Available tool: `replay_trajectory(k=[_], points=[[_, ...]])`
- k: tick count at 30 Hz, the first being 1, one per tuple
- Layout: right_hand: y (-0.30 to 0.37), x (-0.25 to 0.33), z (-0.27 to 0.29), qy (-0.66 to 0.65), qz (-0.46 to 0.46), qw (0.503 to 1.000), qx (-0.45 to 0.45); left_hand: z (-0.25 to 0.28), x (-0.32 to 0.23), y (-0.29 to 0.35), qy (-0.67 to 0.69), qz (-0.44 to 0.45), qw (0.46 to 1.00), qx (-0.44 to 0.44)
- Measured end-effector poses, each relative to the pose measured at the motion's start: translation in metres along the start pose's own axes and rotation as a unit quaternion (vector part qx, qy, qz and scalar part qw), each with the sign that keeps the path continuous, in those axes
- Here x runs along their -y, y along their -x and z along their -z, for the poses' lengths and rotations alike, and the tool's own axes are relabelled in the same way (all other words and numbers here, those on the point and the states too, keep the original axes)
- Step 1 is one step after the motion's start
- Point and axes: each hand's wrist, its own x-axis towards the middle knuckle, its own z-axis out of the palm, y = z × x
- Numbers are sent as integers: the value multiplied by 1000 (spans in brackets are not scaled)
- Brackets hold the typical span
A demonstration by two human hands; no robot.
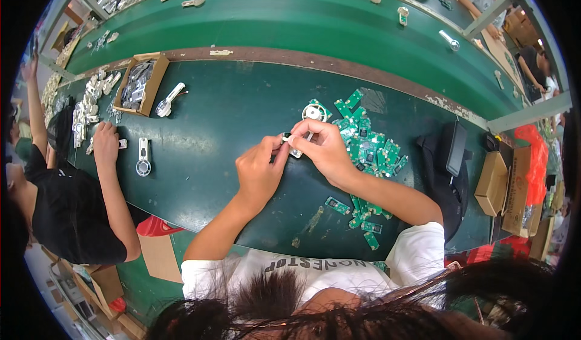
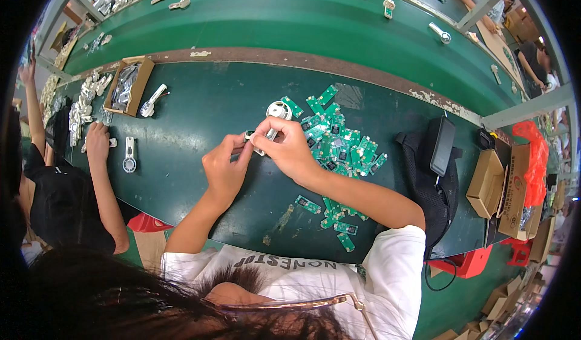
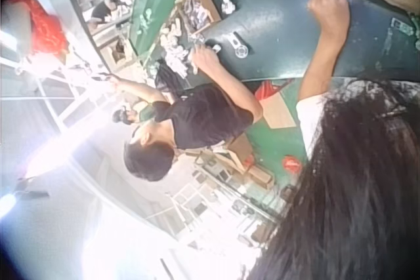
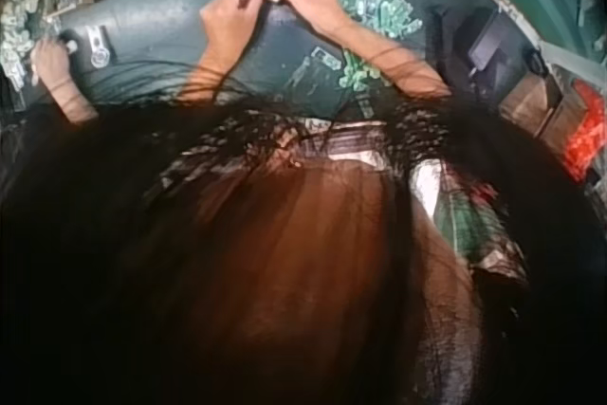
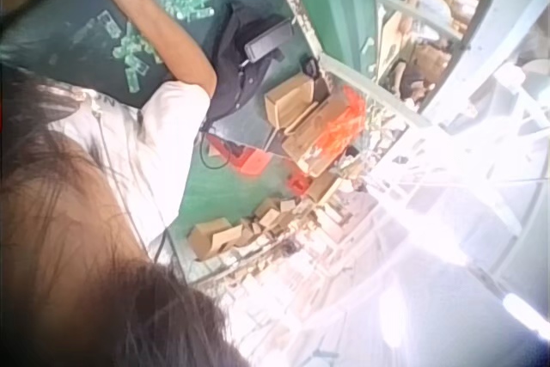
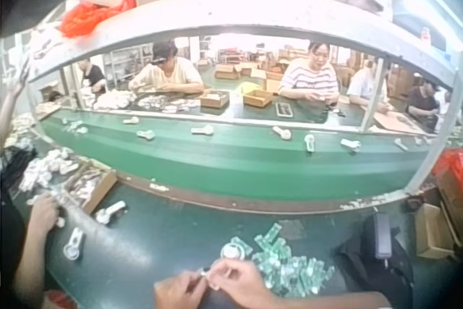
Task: Assembling small electronic components and speakers into plastic housings on a factory assembly line.
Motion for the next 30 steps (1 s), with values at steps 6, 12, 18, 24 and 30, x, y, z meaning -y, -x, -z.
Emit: replay_trajectory(k=[6,12,18,24,30], points=[[4,2,-4,-16,25,1000,2,2,-5,0,-56,-68,996,-18],[4,10,-5,7,22,1000,15,1,-6,0,-41,-53,998,-19],[-4,4,4,28,33,998,43,-1,-4,-2,-25,-51,998,-13],[-8,2,8,73,30,995,58,2,-4,3,-31,-6,999,35],[1,9,1,29,10,998,57,0,-3,10,-2,-37,999,-2]])
